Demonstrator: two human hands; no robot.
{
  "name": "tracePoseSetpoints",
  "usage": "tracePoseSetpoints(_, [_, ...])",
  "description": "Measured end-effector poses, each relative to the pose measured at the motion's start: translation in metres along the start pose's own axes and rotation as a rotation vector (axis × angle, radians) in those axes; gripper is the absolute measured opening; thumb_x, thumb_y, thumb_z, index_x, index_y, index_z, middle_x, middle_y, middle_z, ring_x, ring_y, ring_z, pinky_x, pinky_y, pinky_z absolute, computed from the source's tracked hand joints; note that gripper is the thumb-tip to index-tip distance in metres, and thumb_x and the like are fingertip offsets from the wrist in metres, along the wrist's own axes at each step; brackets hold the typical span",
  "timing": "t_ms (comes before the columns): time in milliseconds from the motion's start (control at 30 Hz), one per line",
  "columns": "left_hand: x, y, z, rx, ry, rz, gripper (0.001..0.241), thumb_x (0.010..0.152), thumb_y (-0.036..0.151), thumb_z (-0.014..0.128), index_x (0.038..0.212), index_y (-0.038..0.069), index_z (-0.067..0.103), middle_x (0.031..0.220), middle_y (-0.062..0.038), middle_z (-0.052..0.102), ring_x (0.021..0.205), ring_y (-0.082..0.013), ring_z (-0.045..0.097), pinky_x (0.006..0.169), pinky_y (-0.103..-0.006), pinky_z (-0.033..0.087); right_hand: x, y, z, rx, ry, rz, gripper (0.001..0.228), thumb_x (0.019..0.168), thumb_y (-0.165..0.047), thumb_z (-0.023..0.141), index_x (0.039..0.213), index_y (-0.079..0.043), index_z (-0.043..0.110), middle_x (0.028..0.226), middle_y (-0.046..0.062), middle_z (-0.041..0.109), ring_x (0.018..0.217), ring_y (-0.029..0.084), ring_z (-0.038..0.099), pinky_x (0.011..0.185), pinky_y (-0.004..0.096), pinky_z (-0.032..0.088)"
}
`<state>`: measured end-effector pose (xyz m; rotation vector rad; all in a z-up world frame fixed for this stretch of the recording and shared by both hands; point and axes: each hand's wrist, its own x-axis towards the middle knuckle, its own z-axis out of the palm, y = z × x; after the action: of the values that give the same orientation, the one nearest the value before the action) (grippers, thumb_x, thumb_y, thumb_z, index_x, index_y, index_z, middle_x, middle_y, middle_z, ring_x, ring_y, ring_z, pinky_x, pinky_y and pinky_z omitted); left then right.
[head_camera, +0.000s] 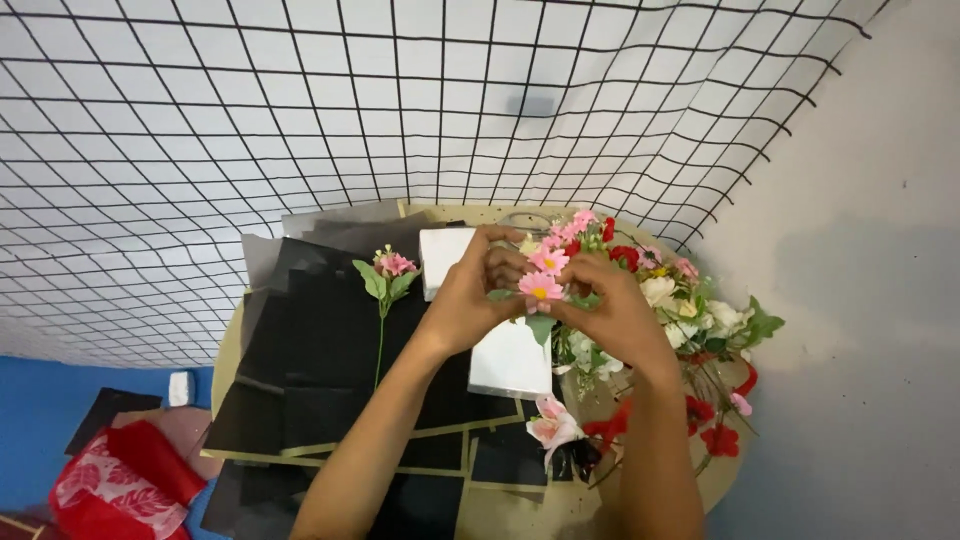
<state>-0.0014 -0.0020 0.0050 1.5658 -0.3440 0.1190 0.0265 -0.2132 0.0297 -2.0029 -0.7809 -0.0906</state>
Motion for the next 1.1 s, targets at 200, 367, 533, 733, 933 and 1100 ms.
tracePoseSetpoints(200, [0.005,-0.009,0.0,-0.076,-0.031,-0.021,0.069,0.08,-0.011,0.076,0.137,0.007,0.042,0.109,-0.013,0.07,0.096,-0.0164,0.061,0.094,-0.0311,0.055,0.004,0.005,-0.002,0.098,-0.039,0.022,0.016,0.087,-0.006,0.08,0.086,0.003,0.067,0.075,0.011,0.055,0.077,0.025,0.054,0.075,0.044,0.047])
tracePoseSetpoints(367, [0.006,-0.003,0.001,-0.074,-0.037,-0.027,0.068,0.08,-0.013,0.073,0.137,0.006,0.043,0.106,-0.012,0.069,0.095,-0.0161,0.061,0.091,-0.0301,0.056,0.009,0.005,-0.003,0.17,-0.077,0.037,0.016,0.093,-0.001,0.07,0.079,0.002,0.064,0.069,0.006,0.049,0.072,0.023,0.05,0.074,0.041,0.045])
tracePoseSetpoints(533, [0.003,-0.006,-0.002,-0.028,-0.028,-0.066,0.067,0.08,-0.013,0.073,0.137,0.006,0.043,0.104,-0.013,0.068,0.094,-0.0174,0.06,0.092,-0.0325,0.056,0.012,0.011,0.002,0.165,-0.089,-0.065,0.023,0.098,-0.001,0.063,0.075,-0.001,0.059,0.066,0.004,0.042,0.069,0.021,0.047,0.072,0.038,0.042])
tracePoseSetpoints(733, [0.002,0.01,0.001,-0.105,0.026,-0.133,0.062,0.08,-0.004,0.077,0.134,0.008,0.048,0.094,-0.011,0.069,0.084,-0.0167,0.063,0.08,-0.032,0.058,0.013,-0.003,0.004,0.131,-0.067,-0.128,0.021,0.098,0.0,0.063,0.077,-0.002,0.062,0.065,0.005,0.045,0.067,0.021,0.047,0.071,0.037,0.043])
tracePoseSetpoints(933, [0.008,-0.005,-0.005,-0.167,0.067,-0.098,0.06,0.08,-0.014,0.07,0.133,0.006,0.048,0.088,-0.011,0.069,0.078,-0.0183,0.063,0.076,-0.0309,0.056,0.015,0.021,0.015,0.14,-0.066,-0.164,0.013,0.097,-0.001,0.065,0.084,-0.001,0.062,0.07,0.008,0.05,0.07,0.024,0.051,0.072,0.04,0.045])
tracePoseSetpoints(1100, [0.005,-0.008,-0.003,-0.195,0.117,-0.105,0.056,0.082,-0.01,0.072,0.13,0.004,0.048,0.09,-0.012,0.071,0.08,-0.018,0.066,0.077,-0.0309,0.057,0.011,0.028,0.019,0.14,-0.04,-0.143,0.004,0.094,-0.002,0.068,0.092,-0.002,0.065,0.076,0.01,0.057,0.075,0.024,0.056,0.074,0.04,0.047])
